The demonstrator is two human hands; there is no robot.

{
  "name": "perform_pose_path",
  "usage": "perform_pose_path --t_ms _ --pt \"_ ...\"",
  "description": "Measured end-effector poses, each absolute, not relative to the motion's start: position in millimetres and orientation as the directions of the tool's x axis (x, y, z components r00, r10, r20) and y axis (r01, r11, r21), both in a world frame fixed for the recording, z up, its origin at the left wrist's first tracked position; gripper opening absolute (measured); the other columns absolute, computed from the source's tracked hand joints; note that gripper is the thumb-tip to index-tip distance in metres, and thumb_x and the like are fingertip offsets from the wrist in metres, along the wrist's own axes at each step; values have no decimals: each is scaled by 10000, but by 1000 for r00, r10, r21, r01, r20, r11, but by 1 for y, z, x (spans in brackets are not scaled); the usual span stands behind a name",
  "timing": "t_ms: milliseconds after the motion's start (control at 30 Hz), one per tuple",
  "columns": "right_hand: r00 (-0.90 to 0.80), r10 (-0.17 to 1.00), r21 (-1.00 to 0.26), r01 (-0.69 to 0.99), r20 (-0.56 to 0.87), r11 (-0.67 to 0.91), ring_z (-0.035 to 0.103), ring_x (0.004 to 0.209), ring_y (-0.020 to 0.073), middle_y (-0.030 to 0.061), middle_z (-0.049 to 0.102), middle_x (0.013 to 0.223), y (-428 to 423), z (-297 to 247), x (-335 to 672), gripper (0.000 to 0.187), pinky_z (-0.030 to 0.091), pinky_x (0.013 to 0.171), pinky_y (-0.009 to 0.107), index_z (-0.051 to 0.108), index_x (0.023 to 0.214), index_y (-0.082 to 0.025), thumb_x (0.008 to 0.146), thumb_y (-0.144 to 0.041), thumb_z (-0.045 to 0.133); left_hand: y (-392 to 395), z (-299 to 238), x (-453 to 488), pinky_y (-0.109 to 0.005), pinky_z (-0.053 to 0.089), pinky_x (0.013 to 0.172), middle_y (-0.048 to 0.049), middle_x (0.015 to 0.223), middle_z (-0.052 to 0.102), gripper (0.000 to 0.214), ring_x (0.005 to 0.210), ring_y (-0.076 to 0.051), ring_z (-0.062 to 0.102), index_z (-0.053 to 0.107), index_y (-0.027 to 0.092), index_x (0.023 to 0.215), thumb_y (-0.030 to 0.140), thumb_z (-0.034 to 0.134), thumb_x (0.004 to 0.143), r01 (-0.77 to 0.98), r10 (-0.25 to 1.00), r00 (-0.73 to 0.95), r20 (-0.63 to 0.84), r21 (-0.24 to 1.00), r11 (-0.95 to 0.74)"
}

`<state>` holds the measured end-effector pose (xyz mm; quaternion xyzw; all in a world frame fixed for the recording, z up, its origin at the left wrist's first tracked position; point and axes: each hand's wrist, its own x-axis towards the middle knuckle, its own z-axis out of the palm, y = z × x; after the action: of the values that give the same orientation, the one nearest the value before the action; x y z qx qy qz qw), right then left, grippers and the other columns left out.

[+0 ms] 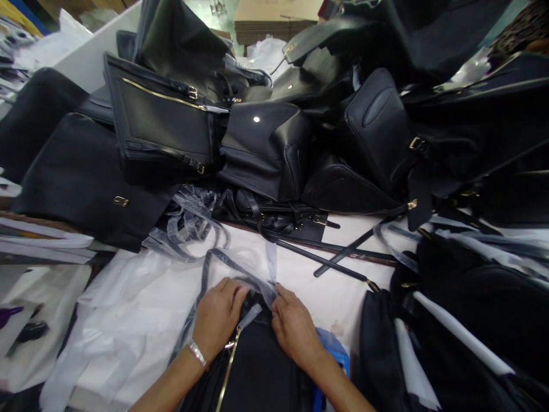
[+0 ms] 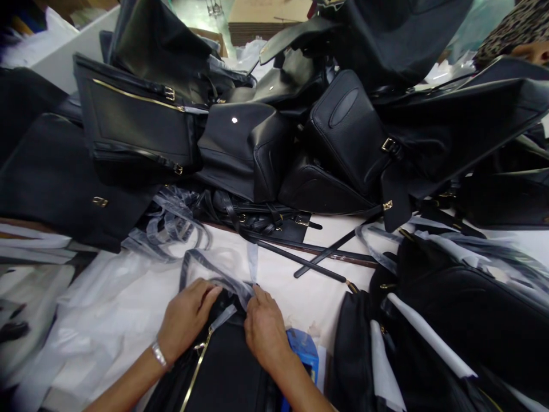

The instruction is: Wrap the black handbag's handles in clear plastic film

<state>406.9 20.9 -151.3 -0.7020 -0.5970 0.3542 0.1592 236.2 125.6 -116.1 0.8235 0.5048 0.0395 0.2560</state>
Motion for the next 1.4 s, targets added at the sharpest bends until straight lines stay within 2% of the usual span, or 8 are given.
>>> perform_pose_path --t_ms 267,500,700,833,1000,1100,1233,1400 --pt "7 963 -663 724 -269 -190 490 1220 286 168 518 1331 14 -150 398 227 380 1080 467 599 982 -152 808 -71 477 134 -153 287 -220 349 487 32 534 577 248 496 -130 525 585 195 667 419 653 751 556 786 318 -531 775 299" --pt "80 962 -694 677 -259 -243 486 1209 279 120 506 1342 20 -146 419 132 403 1031 450 574 930 -198 843 -116 518 131 -156 293 -191 338 430 76 443 500 184 390 -101 455 574 184 864 362 561 818 502 810 261 -524 791 350" --pt "200 927 -677 637 -317 -369 616 847 231 60 641 918 37 -138 401 87 469 731 325 526 991 -201 911 -234 524 129 -145 296 -199 406 455 69 516 539 165 427 -107 526 576 187 936 182 514 783 518 871 199 -448 803 295" --pt "264 898 -643 629 -352 -437 634 749 214 61 660 860 45 -149 395 87 414 626 282 519 989 -182 915 -175 474 132 -130 302 -230 474 469 53 531 569 145 437 -123 562 550 171 934 242 554 808 368 724 315 -613 782 503" --pt "303 902 -726 539 -306 -427 631 746 184 32 659 840 44 -167 402 138 409 646 263 557 926 -202 919 -166 424 146 -115 297 -325 574 747 -65 921 685 292 751 -164 696 561 142 1025 222 657 762 189 599 460 -655 731 655" --pt "301 914 -771 501 -271 -393 626 808 184 46 660 939 45 -170 402 129 434 700 270 575 982 -202 914 -220 467 155 -115 291 -306 547 643 -51 702 693 201 629 -179 681 608 135 908 312 611 812 375 592 448 -670 742 556" --pt "286 918 -827 418 -273 -376 625 857 187 52 658 988 55 -166 398 178 448 745 280 599 1032 -208 928 -283 475 163 -107 293 -280 420 554 -29 511 612 329 525 -188 615 596 174 664 409 512 878 740 777 440 -450 672 -29" --pt "157 946 -937 164 -285 -309 599 772 162 13 647 852 68 -161 395 160 457 708 269 611 989 -214 903 -258 484 175 -93 303 -280 343 554 -69 696 683 232 655 -224 647 588 179 978 342 431 924 836 823 528 -211 303 -458"
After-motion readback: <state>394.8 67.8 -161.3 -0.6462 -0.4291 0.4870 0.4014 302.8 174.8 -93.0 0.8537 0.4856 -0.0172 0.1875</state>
